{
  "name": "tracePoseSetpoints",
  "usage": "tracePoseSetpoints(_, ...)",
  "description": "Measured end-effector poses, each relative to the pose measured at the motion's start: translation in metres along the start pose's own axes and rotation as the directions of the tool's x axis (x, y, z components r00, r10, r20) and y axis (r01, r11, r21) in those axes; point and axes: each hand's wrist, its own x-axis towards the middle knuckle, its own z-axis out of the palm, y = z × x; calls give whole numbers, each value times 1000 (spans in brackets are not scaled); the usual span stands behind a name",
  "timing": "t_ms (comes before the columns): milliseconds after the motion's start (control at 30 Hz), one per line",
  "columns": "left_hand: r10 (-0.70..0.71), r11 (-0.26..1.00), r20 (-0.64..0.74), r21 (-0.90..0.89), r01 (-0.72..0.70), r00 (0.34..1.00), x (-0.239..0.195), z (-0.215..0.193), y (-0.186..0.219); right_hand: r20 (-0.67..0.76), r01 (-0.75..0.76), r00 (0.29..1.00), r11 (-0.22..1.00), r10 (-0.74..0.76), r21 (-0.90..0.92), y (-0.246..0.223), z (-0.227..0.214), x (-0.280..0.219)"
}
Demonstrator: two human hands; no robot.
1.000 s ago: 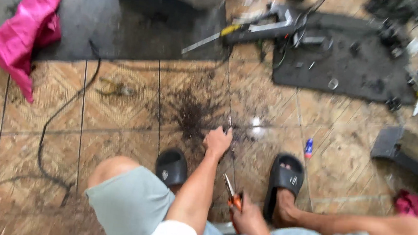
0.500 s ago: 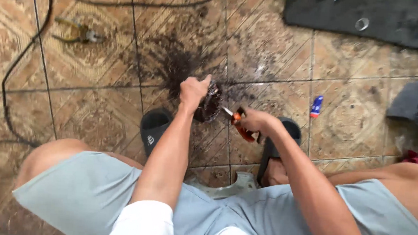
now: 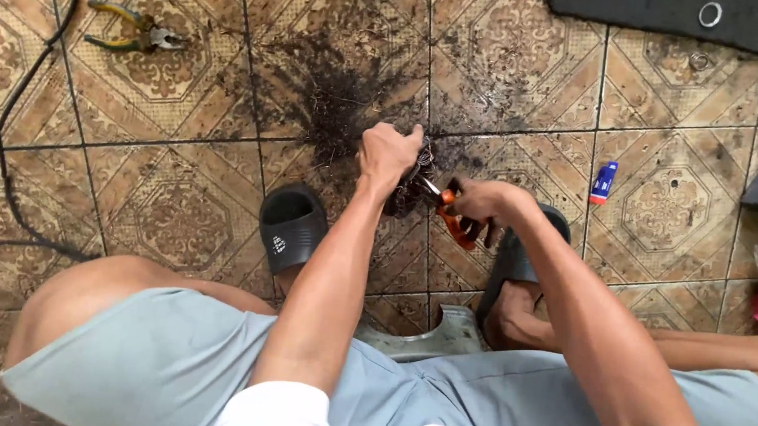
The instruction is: The person sits on a small stool on a tiled floor and uses orange-handled pliers to cut a bundle of dark, tangled wire or cable. The person repeatedly pulls and cuts sections of the wire, creating a pile of debris on the floor.
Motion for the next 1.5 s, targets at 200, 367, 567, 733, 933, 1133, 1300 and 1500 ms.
tracePoseSetpoints(200,5,1000,-17,-24,-5,1000,-1,8,-3,-74,39,997,994,-31,103,16,-5,85)
tracePoseSetpoints(367,9,1000,-6,4,-9,1000,-16,-4,14,-406,1,896,913,-182,-408,-4,53,19)
tracePoseSetpoints(567,-3,1000,-27,27,4,1000,-20,2,16,-512,23,753,793,-414,-608,-2,74,-6)
tracePoseSetpoints(733,40,999,-74,-4,-40,996,-16,16,13,-509,-226,706,525,-492,-820,3,87,0)
tracePoseSetpoints(933,43,995,-105,-84,-52,994,6,31,-2,-370,-392,670,117,-643,-913,17,113,-5)
tracePoseSetpoints(1133,-5,999,-80,-34,2,997,10,22,-7,-387,-306,375,282,-842,-909,47,103,59)
tracePoseSetpoints(1300,-22,996,-92,-84,15,996,9,26,-9,-642,-268,501,601,-580,-753,76,91,121)
tracePoseSetpoints(1500,-31,999,-64,22,33,997,12,36,-8,-576,-417,263,447,-774,-792,63,100,75)
